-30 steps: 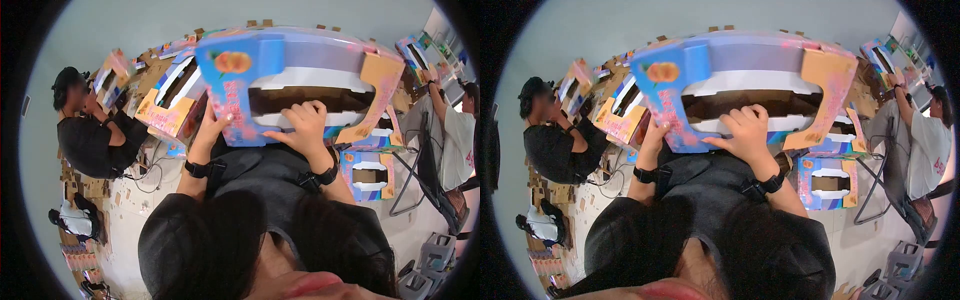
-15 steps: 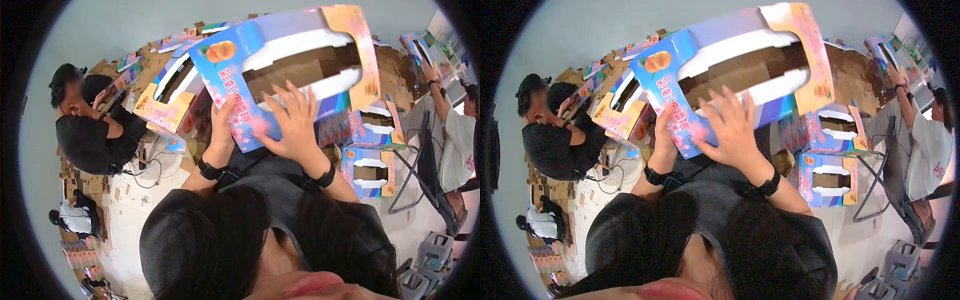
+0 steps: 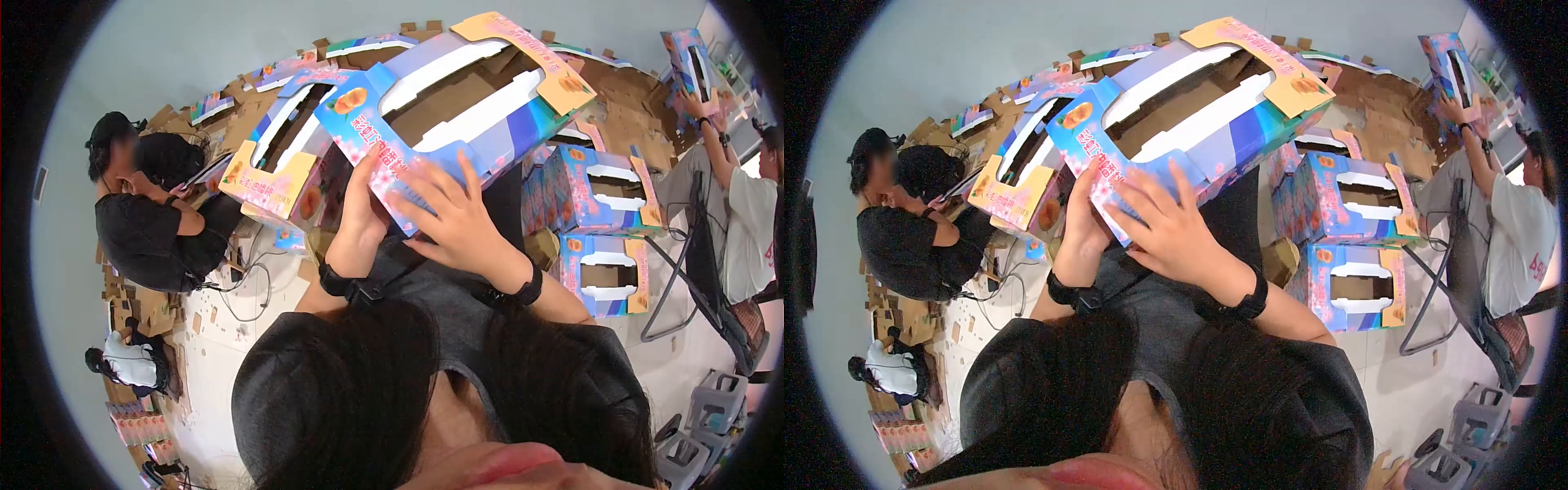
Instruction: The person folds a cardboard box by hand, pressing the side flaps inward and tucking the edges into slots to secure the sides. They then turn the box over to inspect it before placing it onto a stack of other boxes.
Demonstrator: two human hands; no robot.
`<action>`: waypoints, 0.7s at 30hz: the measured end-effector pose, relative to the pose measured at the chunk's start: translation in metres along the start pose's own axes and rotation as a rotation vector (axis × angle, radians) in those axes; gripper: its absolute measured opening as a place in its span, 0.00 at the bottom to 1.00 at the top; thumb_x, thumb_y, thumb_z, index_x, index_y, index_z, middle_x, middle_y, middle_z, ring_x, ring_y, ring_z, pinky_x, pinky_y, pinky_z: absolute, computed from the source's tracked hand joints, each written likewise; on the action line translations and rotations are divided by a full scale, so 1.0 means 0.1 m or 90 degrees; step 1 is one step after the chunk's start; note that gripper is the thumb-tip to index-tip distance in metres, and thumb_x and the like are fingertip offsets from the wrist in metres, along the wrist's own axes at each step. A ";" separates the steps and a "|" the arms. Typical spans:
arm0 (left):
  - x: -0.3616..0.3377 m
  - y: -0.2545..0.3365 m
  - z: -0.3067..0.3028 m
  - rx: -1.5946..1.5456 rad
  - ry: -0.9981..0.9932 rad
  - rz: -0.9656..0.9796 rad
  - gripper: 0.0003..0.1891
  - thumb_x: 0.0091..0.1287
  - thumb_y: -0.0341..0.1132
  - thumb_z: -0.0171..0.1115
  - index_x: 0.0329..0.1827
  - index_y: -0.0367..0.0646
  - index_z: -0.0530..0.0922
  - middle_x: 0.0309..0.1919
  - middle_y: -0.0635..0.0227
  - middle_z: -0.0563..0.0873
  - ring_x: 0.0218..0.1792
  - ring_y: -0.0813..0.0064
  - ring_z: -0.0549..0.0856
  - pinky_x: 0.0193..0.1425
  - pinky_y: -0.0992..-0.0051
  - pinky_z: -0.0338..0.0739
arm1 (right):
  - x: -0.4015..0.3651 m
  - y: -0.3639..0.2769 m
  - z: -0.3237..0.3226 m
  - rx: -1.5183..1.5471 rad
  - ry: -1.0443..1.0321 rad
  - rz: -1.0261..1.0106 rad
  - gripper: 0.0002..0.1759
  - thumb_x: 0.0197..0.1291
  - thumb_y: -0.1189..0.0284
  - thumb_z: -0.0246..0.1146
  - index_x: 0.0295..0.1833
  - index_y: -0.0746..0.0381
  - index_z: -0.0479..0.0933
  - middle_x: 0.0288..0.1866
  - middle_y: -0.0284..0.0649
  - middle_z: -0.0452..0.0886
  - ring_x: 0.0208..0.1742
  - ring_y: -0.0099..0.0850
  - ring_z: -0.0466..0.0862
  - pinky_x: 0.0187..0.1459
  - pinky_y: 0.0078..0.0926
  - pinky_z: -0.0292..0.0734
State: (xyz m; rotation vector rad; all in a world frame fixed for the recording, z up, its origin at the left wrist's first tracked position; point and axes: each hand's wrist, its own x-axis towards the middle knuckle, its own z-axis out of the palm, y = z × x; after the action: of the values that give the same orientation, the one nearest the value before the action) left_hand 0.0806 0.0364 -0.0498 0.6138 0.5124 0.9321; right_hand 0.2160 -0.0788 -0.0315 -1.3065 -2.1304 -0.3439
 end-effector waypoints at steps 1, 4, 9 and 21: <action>0.00 0.02 -0.01 -0.002 -0.010 -0.019 0.17 0.69 0.44 0.59 0.56 0.45 0.75 0.47 0.67 0.85 0.48 0.71 0.84 0.53 0.68 0.78 | -0.02 0.01 0.02 -0.008 0.009 -0.012 0.40 0.41 0.59 0.73 0.65 0.53 0.71 0.70 0.42 0.67 0.75 0.43 0.61 0.73 0.61 0.41; -0.04 0.07 0.01 -0.010 -0.007 -0.075 0.19 0.67 0.45 0.61 0.56 0.46 0.76 0.49 0.68 0.85 0.49 0.70 0.84 0.53 0.66 0.78 | -0.07 0.03 0.05 -0.020 0.034 -0.023 0.41 0.42 0.59 0.73 0.66 0.50 0.71 0.72 0.41 0.66 0.75 0.43 0.60 0.74 0.60 0.40; -0.16 0.14 0.10 -0.041 0.016 -0.213 0.21 0.64 0.47 0.62 0.57 0.47 0.76 0.52 0.67 0.84 0.52 0.66 0.83 0.58 0.59 0.76 | -0.20 0.18 0.06 0.016 0.105 0.006 0.42 0.42 0.56 0.73 0.68 0.40 0.70 0.76 0.41 0.60 0.77 0.43 0.56 0.74 0.58 0.39; -0.11 0.12 0.01 -0.002 -0.043 -0.215 0.23 0.65 0.47 0.62 0.60 0.48 0.74 0.54 0.69 0.82 0.54 0.69 0.82 0.59 0.58 0.74 | -0.38 0.31 0.27 -0.127 0.144 -0.012 0.27 0.57 0.68 0.61 0.64 0.37 0.71 0.70 0.34 0.67 0.73 0.35 0.62 0.74 0.51 0.44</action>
State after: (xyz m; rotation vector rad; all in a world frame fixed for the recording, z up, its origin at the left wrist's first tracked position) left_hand 0.0690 0.0321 -0.0395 0.5342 0.5350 0.5912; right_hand 0.2460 -0.0777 -0.0788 -1.2898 -1.9571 -0.6937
